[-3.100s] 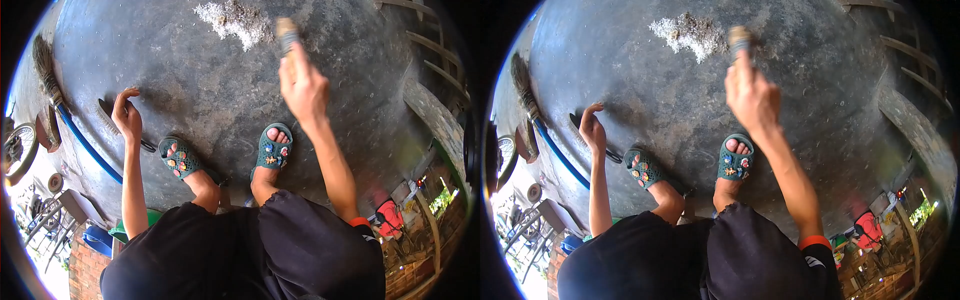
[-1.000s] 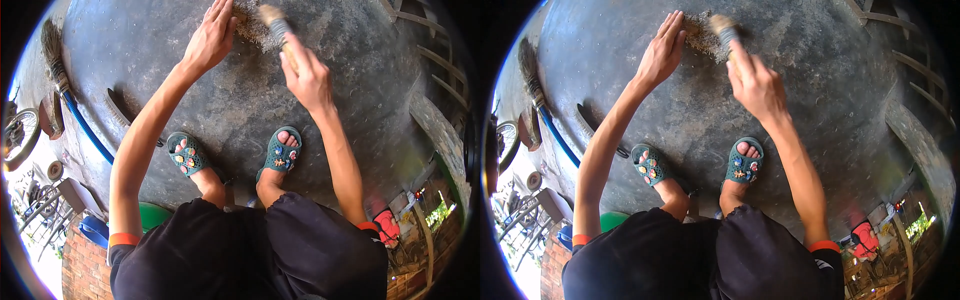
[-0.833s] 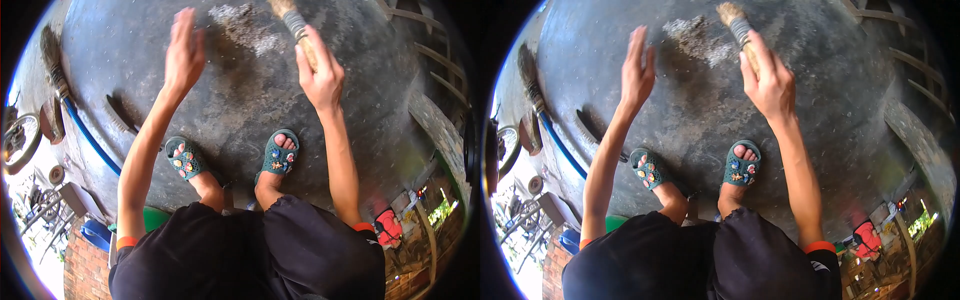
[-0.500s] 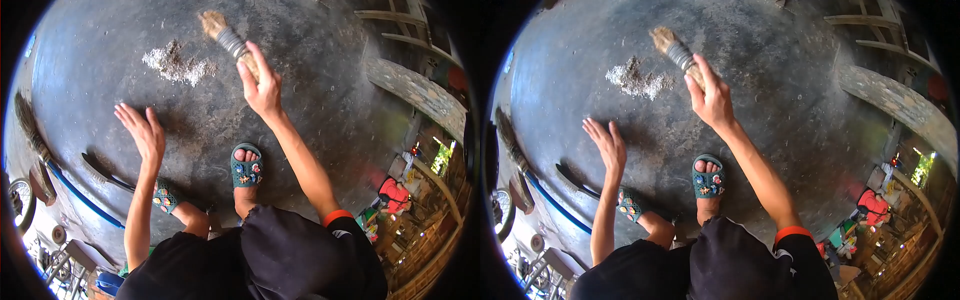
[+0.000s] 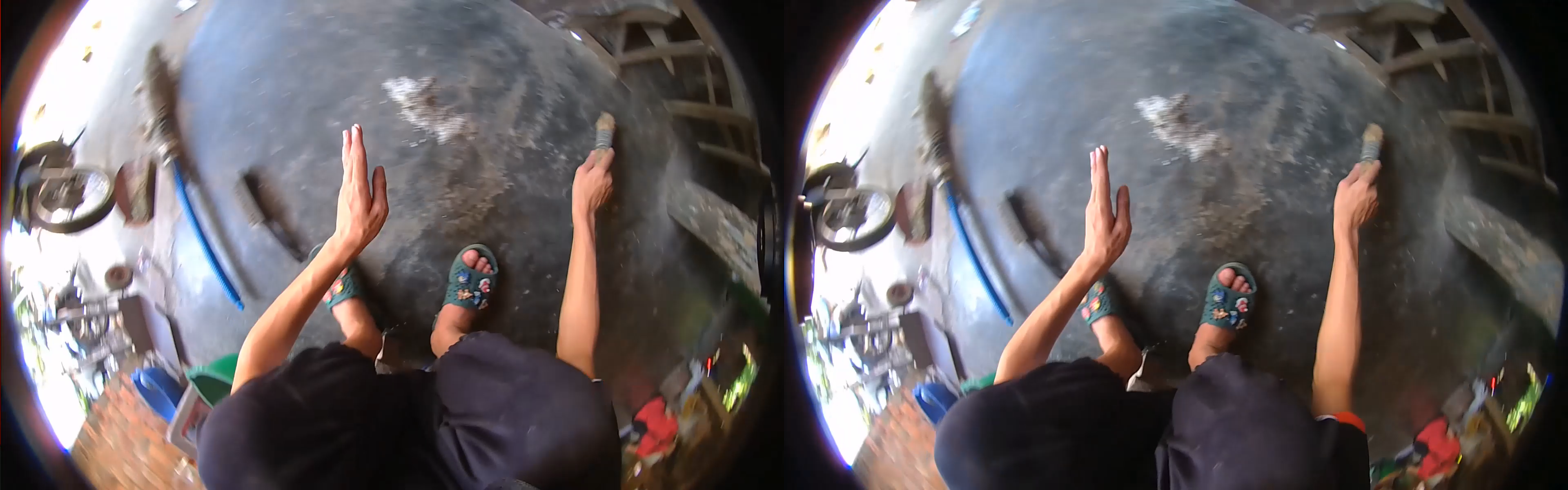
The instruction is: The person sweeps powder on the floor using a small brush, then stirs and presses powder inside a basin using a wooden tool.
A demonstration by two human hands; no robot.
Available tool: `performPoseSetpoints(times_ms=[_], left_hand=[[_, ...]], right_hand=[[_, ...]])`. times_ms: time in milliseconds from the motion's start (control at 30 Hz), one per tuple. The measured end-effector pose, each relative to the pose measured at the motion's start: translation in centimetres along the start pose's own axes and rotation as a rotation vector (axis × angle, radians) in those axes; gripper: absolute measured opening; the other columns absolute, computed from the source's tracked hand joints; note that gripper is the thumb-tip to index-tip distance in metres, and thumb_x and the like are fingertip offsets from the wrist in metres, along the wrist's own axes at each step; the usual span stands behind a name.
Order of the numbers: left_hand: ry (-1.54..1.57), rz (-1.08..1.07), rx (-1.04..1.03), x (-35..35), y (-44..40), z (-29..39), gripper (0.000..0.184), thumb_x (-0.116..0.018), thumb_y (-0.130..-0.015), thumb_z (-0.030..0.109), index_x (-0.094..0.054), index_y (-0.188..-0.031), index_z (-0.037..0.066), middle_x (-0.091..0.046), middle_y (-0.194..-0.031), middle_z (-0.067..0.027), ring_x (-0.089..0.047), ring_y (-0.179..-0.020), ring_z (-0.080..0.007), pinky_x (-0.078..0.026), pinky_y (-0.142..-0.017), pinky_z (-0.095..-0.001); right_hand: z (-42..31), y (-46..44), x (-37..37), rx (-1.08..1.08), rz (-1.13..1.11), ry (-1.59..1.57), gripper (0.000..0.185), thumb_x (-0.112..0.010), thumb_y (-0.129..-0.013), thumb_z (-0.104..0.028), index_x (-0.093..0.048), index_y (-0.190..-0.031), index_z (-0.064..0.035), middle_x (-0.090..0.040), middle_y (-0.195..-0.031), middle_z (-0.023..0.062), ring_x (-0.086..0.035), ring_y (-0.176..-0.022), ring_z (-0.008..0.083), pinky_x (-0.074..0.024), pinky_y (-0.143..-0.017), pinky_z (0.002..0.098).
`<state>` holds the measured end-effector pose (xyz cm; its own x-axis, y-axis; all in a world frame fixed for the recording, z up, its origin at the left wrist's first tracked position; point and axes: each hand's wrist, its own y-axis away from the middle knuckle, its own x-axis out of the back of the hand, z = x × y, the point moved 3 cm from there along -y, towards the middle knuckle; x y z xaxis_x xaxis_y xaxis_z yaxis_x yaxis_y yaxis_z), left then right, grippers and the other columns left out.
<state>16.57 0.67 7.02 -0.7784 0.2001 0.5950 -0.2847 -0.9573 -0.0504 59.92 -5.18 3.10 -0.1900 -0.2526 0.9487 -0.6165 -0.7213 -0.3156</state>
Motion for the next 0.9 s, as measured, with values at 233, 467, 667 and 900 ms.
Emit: performPoseSetpoints(times_ms=[233,467,667,900], left_hand=[[-0.277,0.247,0.245,11.6,15.4,-3.8,0.07,-0.051,-0.09,-0.001,-0.024,-0.154,-0.006,-0.027,-0.159,-0.0257,-0.016,-0.152,-0.0404,-0.016,-0.124,-0.0462],[-0.393,0.718,0.578,13.9,34.4,-7.8,0.051,-0.055,-0.091,0.001,-0.049,-0.141,0.001,-0.043,-0.153,-0.0222,-0.033,-0.147,-0.0384,-0.026,-0.12,-0.0416],[-0.164,0.759,0.714,10.5,42.7,-11.0,0.049,-0.045,-0.095,0.008,-0.045,-0.144,-0.001,-0.043,-0.152,-0.0241,-0.034,-0.146,-0.0392,-0.027,-0.12,-0.0427],[0.092,0.938,0.965,4.9,62.1,-12.6,0.05,-0.034,-0.101,0.016,-0.04,-0.147,-0.002,-0.042,-0.152,-0.0262,-0.036,-0.145,-0.0401,-0.028,-0.12,-0.0441]], right_hand=[[-7.1,6.5,4.8,0.28,0.045,-0.505,0.042,-0.06,-0.101,-0.027,-0.051,-0.139,-0.0118,-0.071,-0.098,0.0246,-0.069,-0.084,0.0442,-0.0539,-0.062,0.0507],[-2.4,6.8,0.0,0.271,-0.046,-0.532,0.044,-0.058,-0.1,-0.037,-0.057,-0.134,-0.0095,-0.07,-0.099,0.0263,-0.066,-0.09,0.0482,-0.0503,-0.072,0.0543],[-5.4,9.2,15.2,0.148,0.394,-0.471,0.032,-0.062,-0.099,-0.033,-0.067,-0.116,-0.0062,-0.071,-0.08,0.0149,-0.069,-0.07,0.0317,-0.0514,-0.061,0.0409],[-14.2,7.3,22.0,0.436,0.377,-0.615,0.03,-0.062,-0.1,-0.032,-0.067,-0.112,-0.0056,-0.07,-0.077,0.0138,-0.068,-0.067,0.0296,-0.0508,-0.059,0.0395]])
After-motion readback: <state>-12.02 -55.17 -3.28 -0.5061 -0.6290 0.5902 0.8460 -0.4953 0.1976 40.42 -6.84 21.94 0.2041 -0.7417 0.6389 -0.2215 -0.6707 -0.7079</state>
